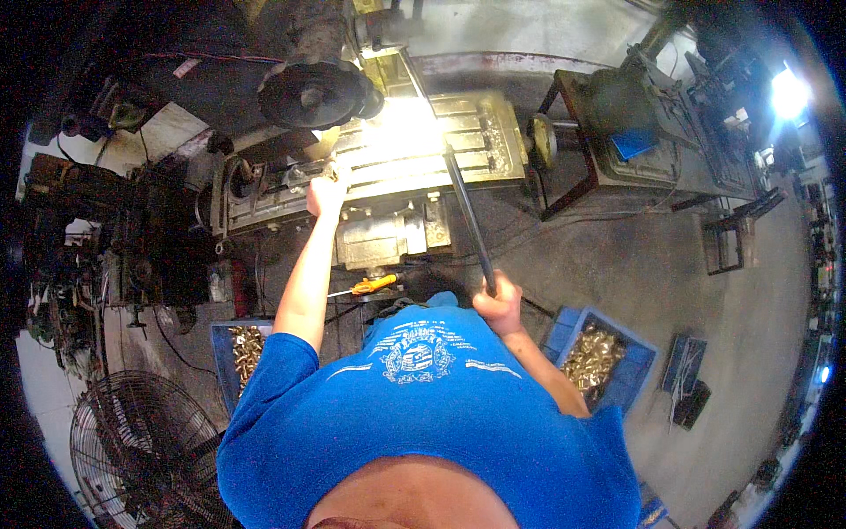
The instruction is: The person repeatedly picks small brass parts from a blue bin, places each part into a milling machine vise, operates the machine with a lever, then removes the part and returns it to the bin. The cycle repeats continuously throughout the clip.
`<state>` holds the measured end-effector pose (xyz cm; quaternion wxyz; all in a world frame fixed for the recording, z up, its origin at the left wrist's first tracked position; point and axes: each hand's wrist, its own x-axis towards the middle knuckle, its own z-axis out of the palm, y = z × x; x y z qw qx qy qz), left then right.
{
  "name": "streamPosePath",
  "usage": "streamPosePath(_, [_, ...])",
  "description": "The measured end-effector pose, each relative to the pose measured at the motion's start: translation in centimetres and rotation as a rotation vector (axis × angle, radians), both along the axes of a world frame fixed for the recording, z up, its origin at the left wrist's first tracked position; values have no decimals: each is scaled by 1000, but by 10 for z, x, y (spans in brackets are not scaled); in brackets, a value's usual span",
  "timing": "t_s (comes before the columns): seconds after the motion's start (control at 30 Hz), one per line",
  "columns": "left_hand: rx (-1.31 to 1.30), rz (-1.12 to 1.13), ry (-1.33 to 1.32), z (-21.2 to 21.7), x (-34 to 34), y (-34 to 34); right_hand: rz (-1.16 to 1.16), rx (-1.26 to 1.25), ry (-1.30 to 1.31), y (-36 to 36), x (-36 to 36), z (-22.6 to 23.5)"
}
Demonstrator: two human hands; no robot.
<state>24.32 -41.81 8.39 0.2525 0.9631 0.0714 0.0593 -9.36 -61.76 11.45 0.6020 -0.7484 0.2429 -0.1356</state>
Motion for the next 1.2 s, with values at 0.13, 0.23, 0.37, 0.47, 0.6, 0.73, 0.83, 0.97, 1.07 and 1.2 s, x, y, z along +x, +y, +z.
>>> streamPosePath(0.13, [24,2,-24,-3,1,1,-2,29,6,0,0,-5])
streamPosePath(0.23, [24,7,-37,-4,1,2,7,36,-3,-2,0,-10])
streamPosePath(0.37, [28,8,-48,-9,4,2,-12,41,-31,-1,1,-20])
streamPosePath(0.47, [18,19,-31,-8,4,2,3,54,-22,-2,1,-18])
streamPosePath(0.6, [-6,23,45,3,1,-1,3,-9,-13,-4,1,-19])
streamPosePath(0.73, [-4,37,26,-1,3,1,-3,-25,-6,-2,3,-18])
streamPosePath(0.83, [5,32,6,-4,3,1,-3,-9,-4,-3,3,-18])
streamPosePath(0.97, [11,16,0,-5,3,1,2,40,-20,-2,3,-16])
streamPosePath(1.07, [25,10,-1,-8,5,3,-3,5,-35,-2,4,-20])
streamPosePath(1.2, [13,17,22,-6,4,1,-9,0,-42,-2,5,-20])
